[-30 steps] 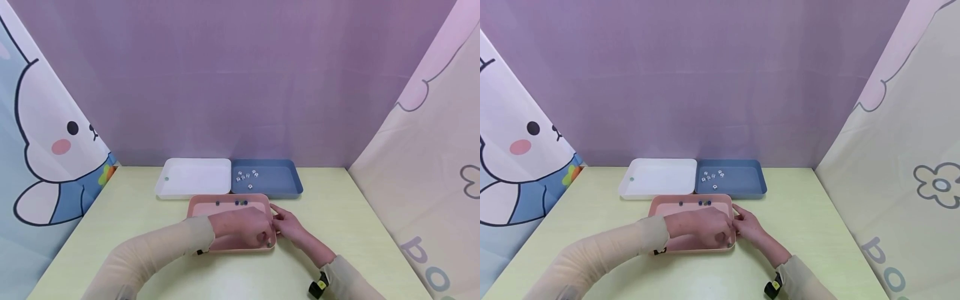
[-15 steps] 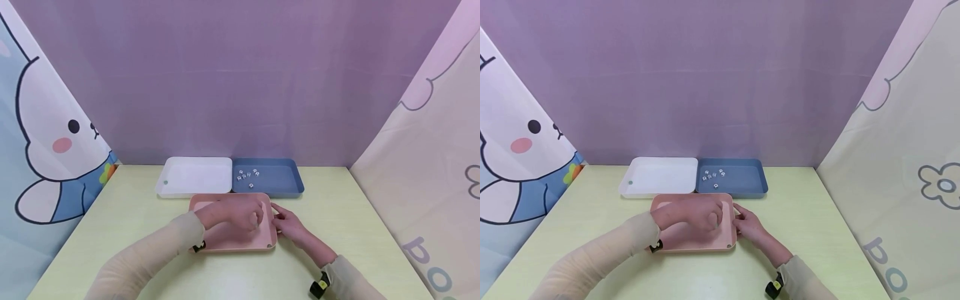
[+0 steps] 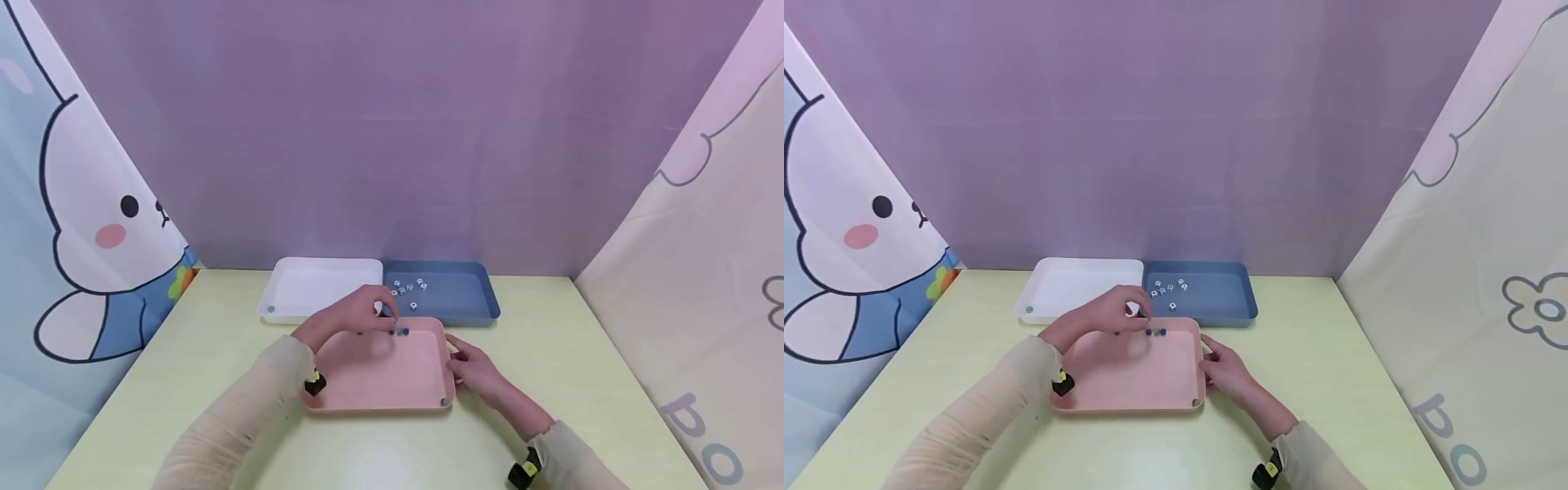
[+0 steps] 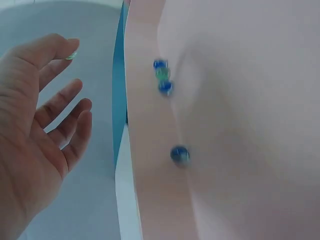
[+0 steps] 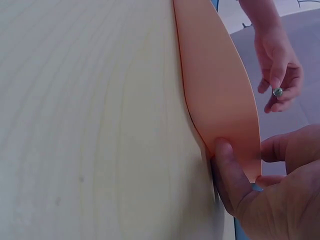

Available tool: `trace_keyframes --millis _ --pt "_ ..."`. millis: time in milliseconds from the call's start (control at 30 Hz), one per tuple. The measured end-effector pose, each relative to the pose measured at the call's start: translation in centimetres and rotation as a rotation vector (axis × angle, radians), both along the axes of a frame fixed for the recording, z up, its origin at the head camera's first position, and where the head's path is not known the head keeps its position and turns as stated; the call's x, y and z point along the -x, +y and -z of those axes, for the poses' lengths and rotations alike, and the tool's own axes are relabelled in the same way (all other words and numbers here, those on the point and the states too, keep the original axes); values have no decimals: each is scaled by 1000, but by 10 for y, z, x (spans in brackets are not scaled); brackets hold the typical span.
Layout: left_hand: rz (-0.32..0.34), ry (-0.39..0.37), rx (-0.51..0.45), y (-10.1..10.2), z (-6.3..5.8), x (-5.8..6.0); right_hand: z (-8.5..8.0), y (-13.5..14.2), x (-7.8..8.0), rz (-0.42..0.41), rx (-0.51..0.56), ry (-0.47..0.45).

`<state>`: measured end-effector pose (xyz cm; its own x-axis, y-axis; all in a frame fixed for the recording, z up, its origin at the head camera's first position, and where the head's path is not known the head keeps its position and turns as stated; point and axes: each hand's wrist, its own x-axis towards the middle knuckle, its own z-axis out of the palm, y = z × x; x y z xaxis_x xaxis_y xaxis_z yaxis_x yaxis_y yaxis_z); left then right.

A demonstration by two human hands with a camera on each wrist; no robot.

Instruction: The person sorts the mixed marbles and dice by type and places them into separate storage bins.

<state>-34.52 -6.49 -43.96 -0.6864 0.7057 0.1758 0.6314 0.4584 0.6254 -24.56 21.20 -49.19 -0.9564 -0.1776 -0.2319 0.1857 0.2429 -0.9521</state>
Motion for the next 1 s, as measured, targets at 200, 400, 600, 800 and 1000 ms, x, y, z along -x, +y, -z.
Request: trace_keyframes --millis 200,400,600,800,1000 --pt "-111 -28 -96 -13 11 13 2 2 1 5 11 2" --pt "-192 -62 -220 -24 25 26 3 4 3 -8 19 4" --pt "-292 -98 -275 -32 38 38 3 6 5 -20 17 -2" --pt "-321 -131 -352 -34 43 43 2 7 6 -24 17 -3" --pt "-360 -145 -387 -33 43 45 2 8 9 -24 20 -5"
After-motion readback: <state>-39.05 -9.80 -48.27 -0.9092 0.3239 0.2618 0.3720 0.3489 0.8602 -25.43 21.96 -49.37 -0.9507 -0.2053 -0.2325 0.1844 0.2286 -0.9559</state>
